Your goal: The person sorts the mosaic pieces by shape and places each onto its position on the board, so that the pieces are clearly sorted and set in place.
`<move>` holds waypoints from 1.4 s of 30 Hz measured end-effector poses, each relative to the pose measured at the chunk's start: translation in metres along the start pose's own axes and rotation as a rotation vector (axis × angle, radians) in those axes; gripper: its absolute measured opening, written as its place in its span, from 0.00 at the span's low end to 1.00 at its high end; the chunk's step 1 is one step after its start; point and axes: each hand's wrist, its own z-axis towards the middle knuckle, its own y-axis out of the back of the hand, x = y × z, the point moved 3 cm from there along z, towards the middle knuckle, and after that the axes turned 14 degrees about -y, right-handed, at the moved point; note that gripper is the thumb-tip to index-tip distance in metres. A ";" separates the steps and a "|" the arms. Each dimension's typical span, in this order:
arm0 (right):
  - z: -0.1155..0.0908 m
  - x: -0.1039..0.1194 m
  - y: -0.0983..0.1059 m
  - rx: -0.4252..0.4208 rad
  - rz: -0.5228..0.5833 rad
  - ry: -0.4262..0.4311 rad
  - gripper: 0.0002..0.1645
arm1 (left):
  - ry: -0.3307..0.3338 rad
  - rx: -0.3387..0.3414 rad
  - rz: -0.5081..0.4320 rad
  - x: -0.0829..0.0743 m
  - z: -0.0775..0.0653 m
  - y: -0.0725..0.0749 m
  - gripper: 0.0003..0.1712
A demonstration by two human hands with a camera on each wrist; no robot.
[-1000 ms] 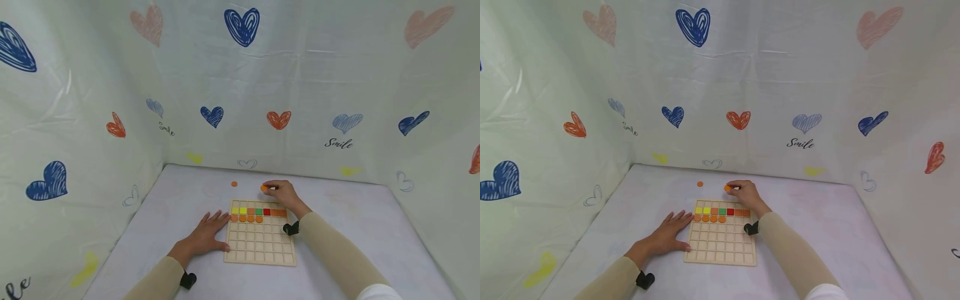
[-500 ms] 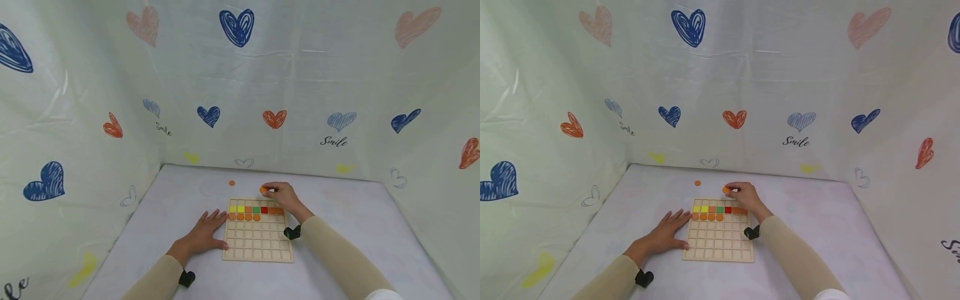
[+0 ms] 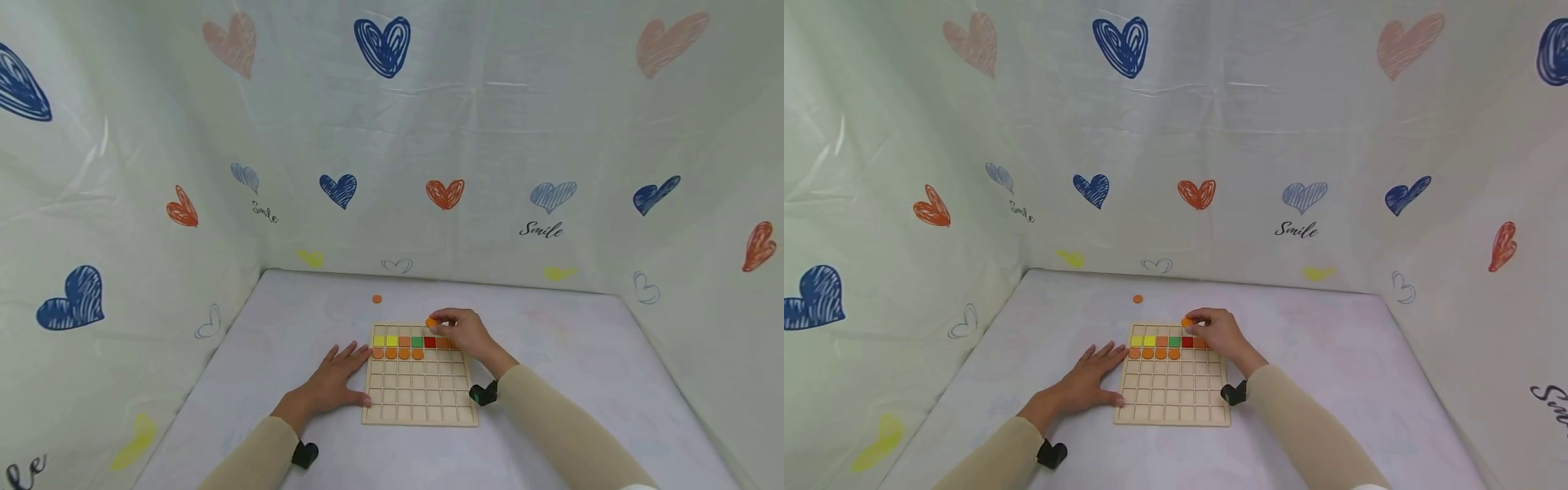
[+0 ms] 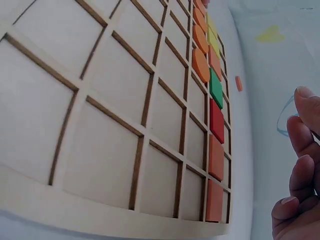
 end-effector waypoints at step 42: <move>-0.026 -0.032 -0.023 -0.020 -0.188 0.059 0.13 | -0.012 -0.004 -0.021 0.002 0.001 0.000 0.64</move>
